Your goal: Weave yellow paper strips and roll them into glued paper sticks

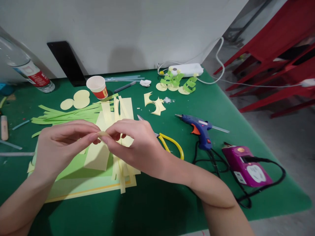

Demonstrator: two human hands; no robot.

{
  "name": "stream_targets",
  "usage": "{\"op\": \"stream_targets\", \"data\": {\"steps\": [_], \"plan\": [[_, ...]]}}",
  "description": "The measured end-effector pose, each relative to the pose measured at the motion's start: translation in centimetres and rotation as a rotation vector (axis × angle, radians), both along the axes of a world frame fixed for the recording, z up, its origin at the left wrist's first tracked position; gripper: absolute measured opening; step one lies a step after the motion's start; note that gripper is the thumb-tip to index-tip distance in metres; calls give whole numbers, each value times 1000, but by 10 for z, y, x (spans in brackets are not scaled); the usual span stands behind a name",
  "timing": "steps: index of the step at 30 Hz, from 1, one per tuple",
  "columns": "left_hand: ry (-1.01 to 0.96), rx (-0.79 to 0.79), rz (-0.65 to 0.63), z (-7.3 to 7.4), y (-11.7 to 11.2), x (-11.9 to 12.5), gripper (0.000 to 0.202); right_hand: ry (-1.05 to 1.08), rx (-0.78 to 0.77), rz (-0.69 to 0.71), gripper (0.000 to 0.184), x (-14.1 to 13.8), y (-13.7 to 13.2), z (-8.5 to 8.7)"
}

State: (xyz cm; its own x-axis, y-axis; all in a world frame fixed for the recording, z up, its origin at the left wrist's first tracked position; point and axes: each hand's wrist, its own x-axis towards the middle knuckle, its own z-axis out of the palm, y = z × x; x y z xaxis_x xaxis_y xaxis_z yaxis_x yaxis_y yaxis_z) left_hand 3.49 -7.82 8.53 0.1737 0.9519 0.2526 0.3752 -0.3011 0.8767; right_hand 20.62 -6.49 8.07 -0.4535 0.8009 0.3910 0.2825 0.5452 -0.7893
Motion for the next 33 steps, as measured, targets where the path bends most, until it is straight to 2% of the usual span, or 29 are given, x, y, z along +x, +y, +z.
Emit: {"op": "stream_targets", "data": {"steps": [6,12,18,26,33], "plan": [[-5,-33,-16,2,1,-2,6,-56,53,-12,14,2,1,4],[-38,-62,-43,2,2,-4,12,-66,176,-19,8,3,2,1],[-54,-108,-46,3,3,-5,8,-109,223,-27,10,3,1,-1],[2,-46,-92,3,2,-6,18,-89,196,-25,11,5,2,1],[8,-24,-74,3,2,-6,16,-91,192,11,8,7,2,0]]}}
